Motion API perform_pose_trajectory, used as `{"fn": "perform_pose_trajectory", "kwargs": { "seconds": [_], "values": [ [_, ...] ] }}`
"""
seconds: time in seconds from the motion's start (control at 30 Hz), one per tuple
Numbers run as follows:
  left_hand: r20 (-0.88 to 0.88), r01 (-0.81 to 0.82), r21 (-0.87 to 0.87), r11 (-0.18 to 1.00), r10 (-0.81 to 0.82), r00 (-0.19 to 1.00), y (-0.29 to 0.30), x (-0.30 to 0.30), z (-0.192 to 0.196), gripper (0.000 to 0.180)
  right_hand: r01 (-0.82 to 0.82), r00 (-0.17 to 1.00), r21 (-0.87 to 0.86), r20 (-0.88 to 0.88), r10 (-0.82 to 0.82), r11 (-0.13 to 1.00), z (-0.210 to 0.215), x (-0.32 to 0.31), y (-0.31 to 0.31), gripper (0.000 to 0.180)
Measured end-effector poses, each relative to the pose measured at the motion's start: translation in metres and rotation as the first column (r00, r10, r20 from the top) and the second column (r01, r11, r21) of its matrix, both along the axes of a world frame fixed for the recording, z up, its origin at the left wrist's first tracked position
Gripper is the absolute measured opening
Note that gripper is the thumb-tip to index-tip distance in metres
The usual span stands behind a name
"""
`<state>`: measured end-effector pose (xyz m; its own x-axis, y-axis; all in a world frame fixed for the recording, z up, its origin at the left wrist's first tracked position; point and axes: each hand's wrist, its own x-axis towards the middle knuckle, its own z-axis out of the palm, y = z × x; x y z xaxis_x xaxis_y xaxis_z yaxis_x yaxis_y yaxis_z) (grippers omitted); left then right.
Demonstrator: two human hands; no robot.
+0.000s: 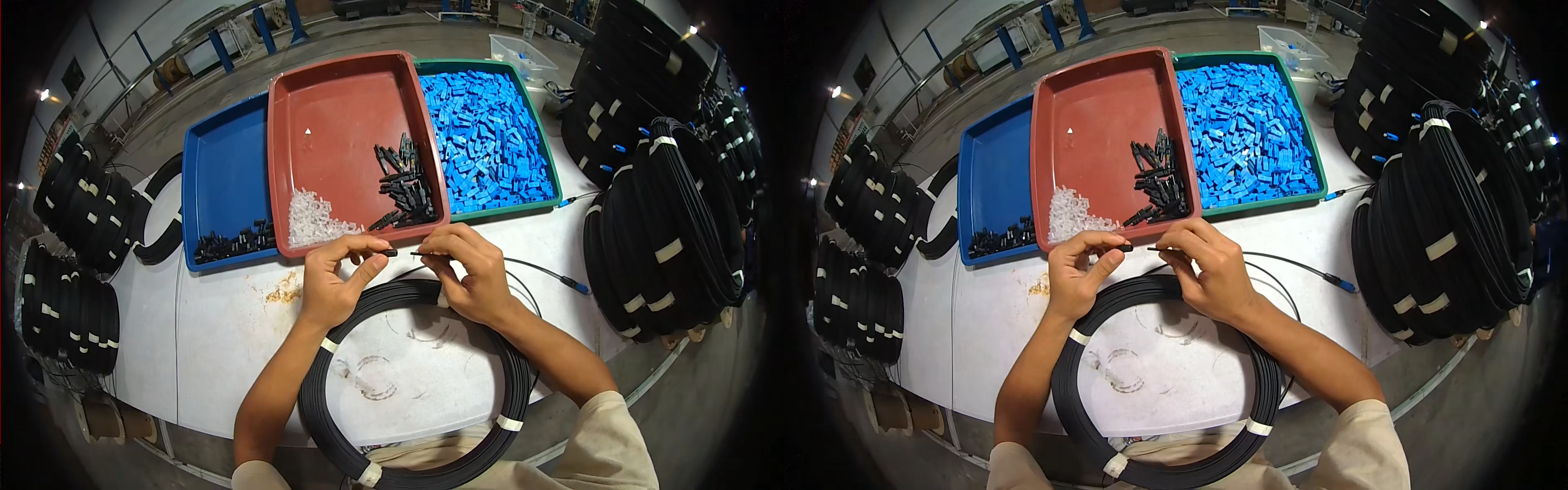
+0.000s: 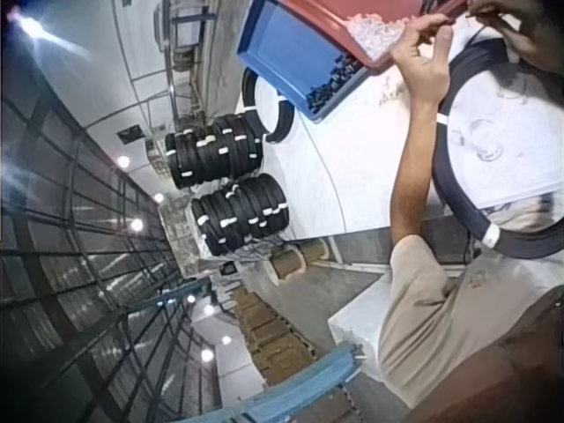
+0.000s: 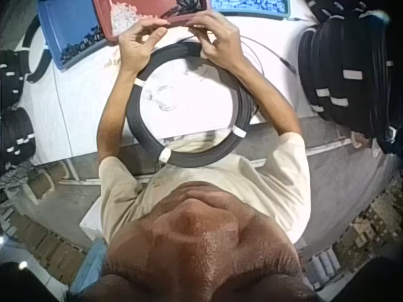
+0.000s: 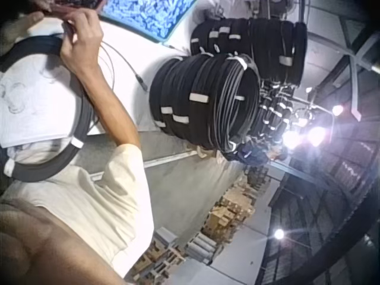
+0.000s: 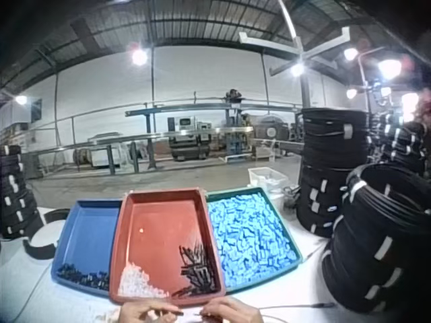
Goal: The person assembles plastic connectors and protective clips onto the ends of spooled electrical cables by hand, taking the parts from a tray.
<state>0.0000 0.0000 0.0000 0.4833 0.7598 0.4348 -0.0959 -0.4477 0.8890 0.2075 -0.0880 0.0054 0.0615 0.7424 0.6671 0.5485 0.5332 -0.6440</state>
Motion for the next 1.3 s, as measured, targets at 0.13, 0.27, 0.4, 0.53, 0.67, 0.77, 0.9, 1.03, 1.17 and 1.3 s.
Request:
{"fn": "perform_pose_trajectory", "kwargs": {
  "seconds": [0.13,0.27,0.4,0.53,0.67,0.77,0.9,1.03,1.17,1.3],
  "values": [
    [-0.043,0.013,0.072,0.997,-0.01,0.999,-0.002,0.0,0.003,0.017,0.018,0.993,0.05,0.119,-0.024,0.999,0.002,0.0,-0.002,0.021],
    [-0.11,0.028,0.176,0.984,-0.009,0.994,-0.001,0.0,0.004,0.018,0.009,0.992,0.069,0.128,-0.017,0.998,0.004,-0.005,-0.004,0.019],
    [-0.085,0.009,0.2,0.98,0.008,0.996,-0.003,0.003,0.005,0.014,0.009,0.992,0.049,0.128,-0.015,0.999,0.003,-0.004,-0.005,0.02],
    [-0.097,0.005,0.237,0.972,0.019,0.995,-0.004,0.003,0.006,0.013,0.021,0.985,0.073,0.169,-0.033,0.997,0.001,-0.001,-0.006,0.03],
    [-0.103,0.015,0.273,0.962,0.013,0.995,-0.005,0.003,0.007,0.013,0.034,0.971,0.096,0.234,-0.055,0.995,-0.001,0.0,-0.008,0.04],
    [-0.111,0.018,0.305,0.952,0.017,0.994,-0.006,0.002,0.008,0.016,0.015,0.963,0.088,0.268,-0.038,0.996,0.003,-0.001,-0.011,0.038],
    [-0.104,0.062,0.322,0.945,-0.03,0.994,-0.007,0.006,0.007,0.018,0.015,0.971,0.099,0.235,-0.038,0.995,0.0,-0.002,-0.009,0.034],
    [-0.104,0.05,0.314,0.948,-0.018,0.994,-0.008,0.005,0.007,0.018,0.036,0.973,0.113,0.221,-0.061,0.993,-0.001,-0.003,-0.008,0.031],
    [-0.183,0.17,0.435,0.884,-0.099,0.978,-0.008,0.006,0.011,0.018,0.014,0.944,0.04,0.328,-0.026,0.999,-0.001,-0.005,-0.013,0.034],
    [-0.167,0.138,0.425,0.894,-0.073,0.983,-0.008,0.009,0.008,0.019,-0.02,0.961,0.093,0.276,-0.007,0.995,0.001,-0.006,-0.011,0.036]
  ]
}}
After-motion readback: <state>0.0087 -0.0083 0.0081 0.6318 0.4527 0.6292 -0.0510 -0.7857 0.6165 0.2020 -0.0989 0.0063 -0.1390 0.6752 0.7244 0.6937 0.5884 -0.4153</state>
